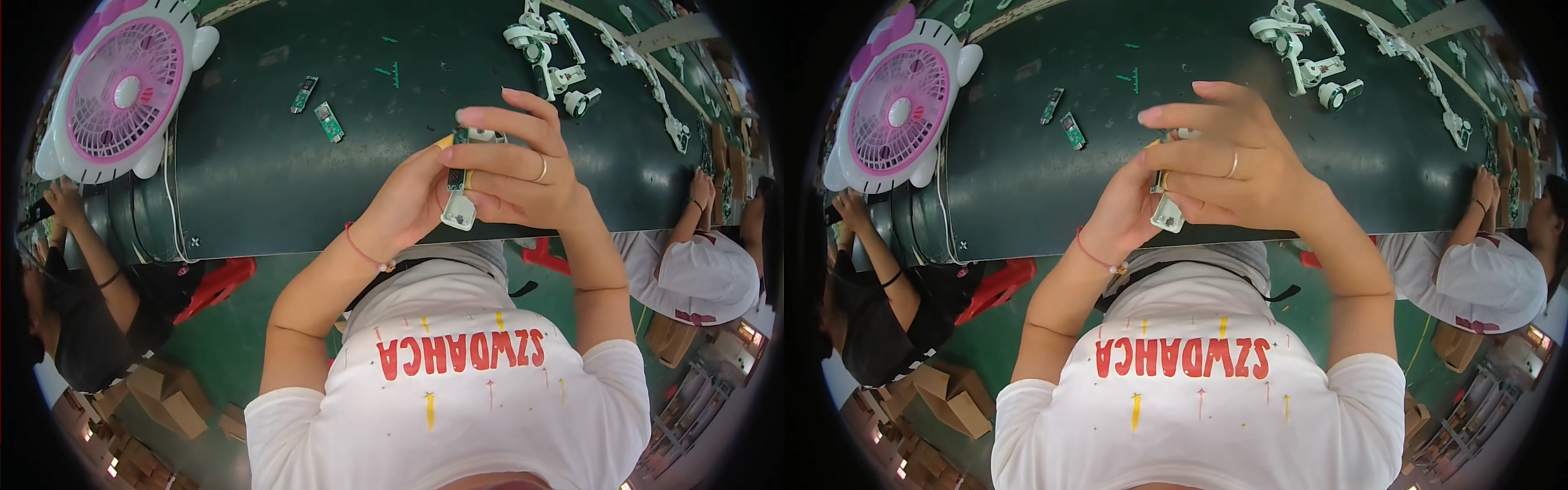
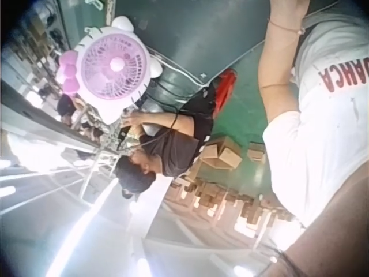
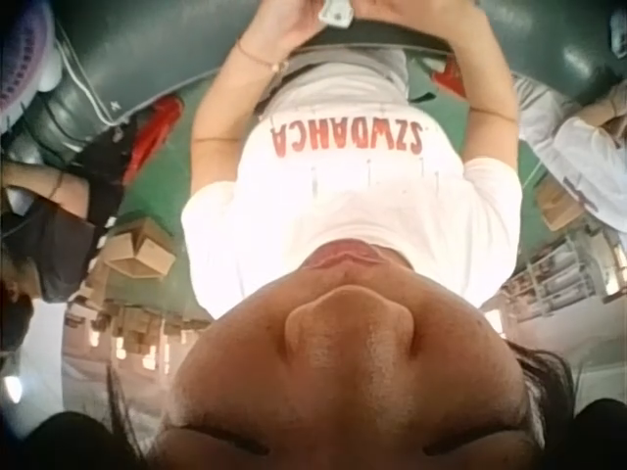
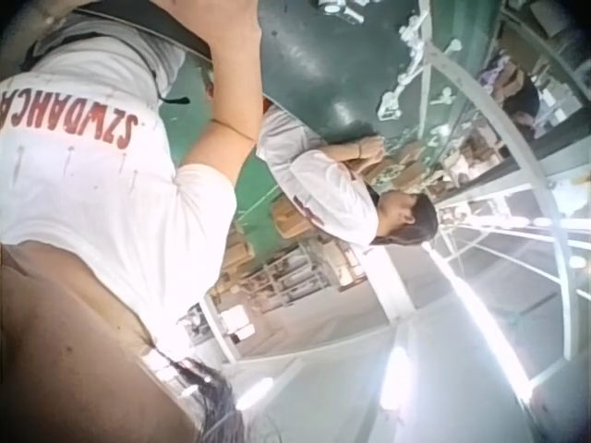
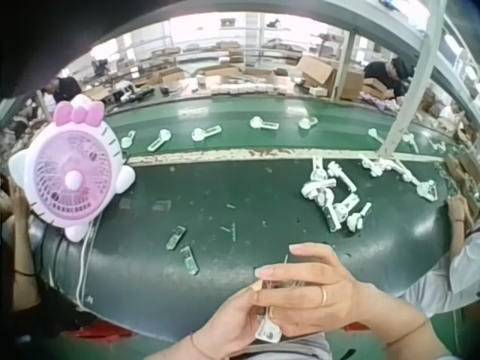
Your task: The person assembles electronic components, PCBs, batteries, and speakers into plastic housings by hand on a production line.
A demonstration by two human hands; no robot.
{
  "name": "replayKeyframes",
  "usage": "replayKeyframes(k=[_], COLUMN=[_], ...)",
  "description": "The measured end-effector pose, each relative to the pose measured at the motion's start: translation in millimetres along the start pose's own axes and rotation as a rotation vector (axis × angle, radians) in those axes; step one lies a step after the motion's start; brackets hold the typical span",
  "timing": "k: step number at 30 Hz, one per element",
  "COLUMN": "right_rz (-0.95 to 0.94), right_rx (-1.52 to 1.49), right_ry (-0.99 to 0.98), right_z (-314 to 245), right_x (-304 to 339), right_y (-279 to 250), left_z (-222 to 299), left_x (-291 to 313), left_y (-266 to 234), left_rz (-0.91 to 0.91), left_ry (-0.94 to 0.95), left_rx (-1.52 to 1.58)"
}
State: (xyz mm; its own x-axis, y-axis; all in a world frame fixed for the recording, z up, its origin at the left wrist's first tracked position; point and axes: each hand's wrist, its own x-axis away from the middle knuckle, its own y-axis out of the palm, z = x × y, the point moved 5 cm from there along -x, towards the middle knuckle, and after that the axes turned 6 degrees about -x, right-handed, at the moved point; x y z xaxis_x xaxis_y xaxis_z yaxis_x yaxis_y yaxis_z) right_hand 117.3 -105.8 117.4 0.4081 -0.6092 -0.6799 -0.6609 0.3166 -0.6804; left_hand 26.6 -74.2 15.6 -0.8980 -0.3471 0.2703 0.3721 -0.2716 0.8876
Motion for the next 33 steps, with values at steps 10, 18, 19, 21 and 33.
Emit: replayKeyframes(k=[10,18,19,21,33], right_rz=[-0.213,-0.192,-0.193,-0.221,0.108], right_rx=[0.227,0.286,0.286,0.248,-0.854], right_ry=[-0.036,0.133,0.134,0.402,0.975], right_z=[11.3,6.0,3.1,12.2,26.5], right_x=[-18.7,-23.3,-22.6,-16.5,20.3], right_y=[-19.5,-18.3,-19.3,-21.9,17.1], left_z=[19.0,33.7,37.2,45.4,60.3], left_x=[-1.7,1.2,2.6,6.0,11.1], left_y=[6.3,5.0,6.0,6.6,10.5], left_rz=[-0.104,0.124,0.164,0.254,0.271], left_ry=[0.172,0.336,0.43,0.575,0.847], left_rx=[-0.167,-0.64,-0.653,-0.68,-1.073])
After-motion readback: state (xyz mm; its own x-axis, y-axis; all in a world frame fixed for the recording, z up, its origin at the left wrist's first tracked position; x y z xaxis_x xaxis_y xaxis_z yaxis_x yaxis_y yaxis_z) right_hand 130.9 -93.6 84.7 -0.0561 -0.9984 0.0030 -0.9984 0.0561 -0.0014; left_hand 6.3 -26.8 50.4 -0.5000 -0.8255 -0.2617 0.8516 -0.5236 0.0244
